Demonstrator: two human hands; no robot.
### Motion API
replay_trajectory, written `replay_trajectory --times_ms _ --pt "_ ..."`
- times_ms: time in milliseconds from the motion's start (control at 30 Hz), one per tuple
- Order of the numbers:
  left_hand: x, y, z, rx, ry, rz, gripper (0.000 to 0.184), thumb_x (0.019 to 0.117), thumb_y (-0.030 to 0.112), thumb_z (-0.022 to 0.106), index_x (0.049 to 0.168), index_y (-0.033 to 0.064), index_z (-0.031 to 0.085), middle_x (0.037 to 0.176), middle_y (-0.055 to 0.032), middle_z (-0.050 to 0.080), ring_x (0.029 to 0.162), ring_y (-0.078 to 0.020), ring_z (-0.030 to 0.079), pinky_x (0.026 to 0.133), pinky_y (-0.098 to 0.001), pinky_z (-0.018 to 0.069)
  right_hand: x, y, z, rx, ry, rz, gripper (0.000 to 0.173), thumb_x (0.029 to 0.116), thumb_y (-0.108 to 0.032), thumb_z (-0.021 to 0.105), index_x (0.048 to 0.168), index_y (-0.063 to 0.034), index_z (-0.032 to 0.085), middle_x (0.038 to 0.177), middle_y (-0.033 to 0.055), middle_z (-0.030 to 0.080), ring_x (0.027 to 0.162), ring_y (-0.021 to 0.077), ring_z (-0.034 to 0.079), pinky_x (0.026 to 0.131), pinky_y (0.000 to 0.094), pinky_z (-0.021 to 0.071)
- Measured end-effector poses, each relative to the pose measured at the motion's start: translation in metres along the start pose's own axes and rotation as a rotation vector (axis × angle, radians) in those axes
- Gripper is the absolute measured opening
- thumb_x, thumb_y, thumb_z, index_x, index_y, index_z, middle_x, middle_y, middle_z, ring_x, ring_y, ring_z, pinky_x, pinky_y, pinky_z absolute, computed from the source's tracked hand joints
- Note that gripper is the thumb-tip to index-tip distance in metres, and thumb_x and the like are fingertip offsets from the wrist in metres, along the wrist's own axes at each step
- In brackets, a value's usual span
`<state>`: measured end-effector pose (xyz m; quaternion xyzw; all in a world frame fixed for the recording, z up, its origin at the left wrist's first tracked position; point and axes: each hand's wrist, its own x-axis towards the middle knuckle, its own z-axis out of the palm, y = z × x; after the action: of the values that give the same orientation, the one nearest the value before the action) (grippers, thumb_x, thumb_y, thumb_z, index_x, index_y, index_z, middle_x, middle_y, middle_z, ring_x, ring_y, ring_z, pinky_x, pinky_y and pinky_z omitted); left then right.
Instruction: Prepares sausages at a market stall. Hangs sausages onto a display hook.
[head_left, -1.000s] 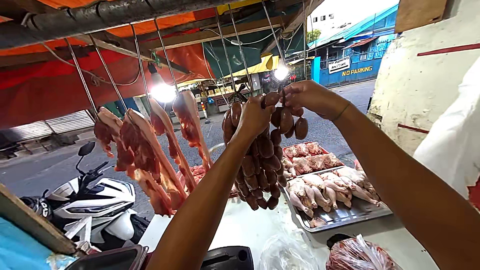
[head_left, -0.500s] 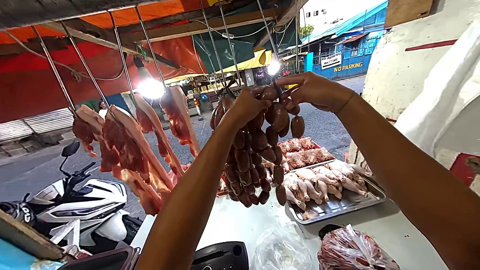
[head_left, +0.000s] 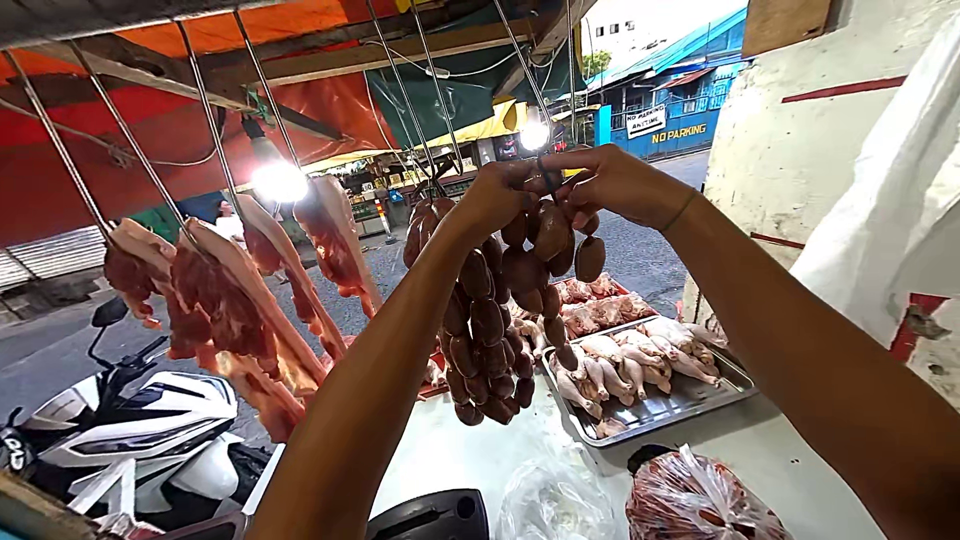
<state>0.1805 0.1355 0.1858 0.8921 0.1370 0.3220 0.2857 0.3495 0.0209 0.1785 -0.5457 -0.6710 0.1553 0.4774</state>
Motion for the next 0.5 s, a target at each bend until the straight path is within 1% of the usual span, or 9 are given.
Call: replay_trajectory --times_ms 67,167,200,267,300,367,400,467,500 --pt "0.002 -0.002 0.003 -0.010 0.003 0.019 0.039 0.0947 -0.004 0.063 0.132 0.0060 0.066 0.114 -0.0095 0.070 0.097 -0.0115 0.068 0.087 -0.0303 0.0562 0.001 -0.001 -0.002 0.027 -0.006 0.024 0.055 0.0967 0.009 0.058 0.147 -0.0135 0.056 0.132 0.0146 0.062 0.075 0.0170 0.070 0.060 0.0284 0.0591" --pt "0.003 -0.003 0.009 -0.035 0.028 0.032 0.043 0.0937 -0.007 0.061 0.135 0.0047 0.063 0.118 -0.0103 0.069 0.102 -0.0119 0.066 0.091 -0.0302 0.0545 -0.001 0.004 -0.001 0.089 0.034 0.044 0.053 0.0984 0.005 0.058 0.148 -0.0139 0.055 0.134 0.0146 0.060 0.082 0.0195 0.070 0.063 0.0314 0.0607" --pt "0.003 -0.003 0.011 -0.031 0.030 0.036 0.044 0.0936 -0.008 0.060 0.135 0.0051 0.062 0.119 -0.0104 0.068 0.102 -0.0121 0.066 0.091 -0.0304 0.0542 -0.001 0.007 -0.001 0.092 0.052 0.038 0.052 0.0982 0.005 0.059 0.147 -0.0143 0.055 0.132 0.0151 0.060 0.082 0.0202 0.070 0.062 0.0322 0.0612" --pt "0.004 -0.001 0.012 -0.003 0.014 0.038 0.047 0.0954 -0.006 0.059 0.140 0.0069 0.060 0.123 -0.0108 0.067 0.105 -0.0124 0.065 0.093 -0.0306 0.0532 0.001 0.013 -0.003 0.075 0.064 0.024 0.053 0.0958 0.004 0.062 0.145 -0.0158 0.057 0.124 0.0151 0.063 0.078 0.0200 0.070 0.060 0.0319 0.0604" --pt "0.004 -0.001 0.011 0.013 -0.002 0.043 0.049 0.0961 -0.006 0.058 0.143 0.0072 0.057 0.126 -0.0109 0.067 0.107 -0.0119 0.065 0.095 -0.0297 0.0527 0.002 0.016 -0.006 0.076 0.057 0.022 0.055 0.0939 0.004 0.063 0.145 -0.0158 0.057 0.117 0.0141 0.065 0.078 0.0193 0.069 0.059 0.0308 0.0589" --pt "0.004 0.003 0.007 0.050 -0.028 0.061 0.049 0.0970 -0.004 0.059 0.145 0.0065 0.056 0.125 -0.0114 0.067 0.105 -0.0112 0.065 0.094 -0.0285 0.0528 0.005 0.018 -0.012 0.115 0.021 0.024 0.059 0.0914 0.005 0.066 0.146 -0.0156 0.056 0.109 0.0117 0.069 0.079 0.0184 0.069 0.058 0.0295 0.0575" --pt "0.003 0.005 0.006 0.067 -0.033 0.066 0.049 0.0970 -0.004 0.059 0.144 0.0062 0.056 0.124 -0.0114 0.067 0.103 -0.0107 0.065 0.092 -0.0279 0.0529 0.006 0.019 -0.014 0.138 0.001 0.028 0.060 0.0908 0.005 0.067 0.147 -0.0152 0.055 0.107 0.0111 0.068 0.080 0.0179 0.068 0.058 0.0289 0.0571" --pt "0.005 0.005 0.006 0.083 -0.024 0.071 0.046 0.0958 -0.005 0.059 0.141 0.0048 0.058 0.118 -0.0113 0.067 0.096 -0.0104 0.065 0.086 -0.0272 0.0540 0.007 0.020 -0.015 0.167 -0.004 0.031 0.061 0.0893 0.006 0.067 0.146 -0.0150 0.055 0.102 0.0108 0.066 0.078 0.0175 0.068 0.056 0.0290 0.0570" --pt "0.007 0.004 0.007 0.090 -0.023 0.075 0.045 0.0954 -0.005 0.059 0.140 0.0042 0.059 0.117 -0.0115 0.068 0.094 -0.0105 0.066 0.085 -0.0274 0.0545 0.007 0.021 -0.015 0.183 -0.007 0.036 0.061 0.0901 0.006 0.067 0.146 -0.0152 0.054 0.103 0.0109 0.066 0.078 0.0174 0.068 0.055 0.0284 0.0567"
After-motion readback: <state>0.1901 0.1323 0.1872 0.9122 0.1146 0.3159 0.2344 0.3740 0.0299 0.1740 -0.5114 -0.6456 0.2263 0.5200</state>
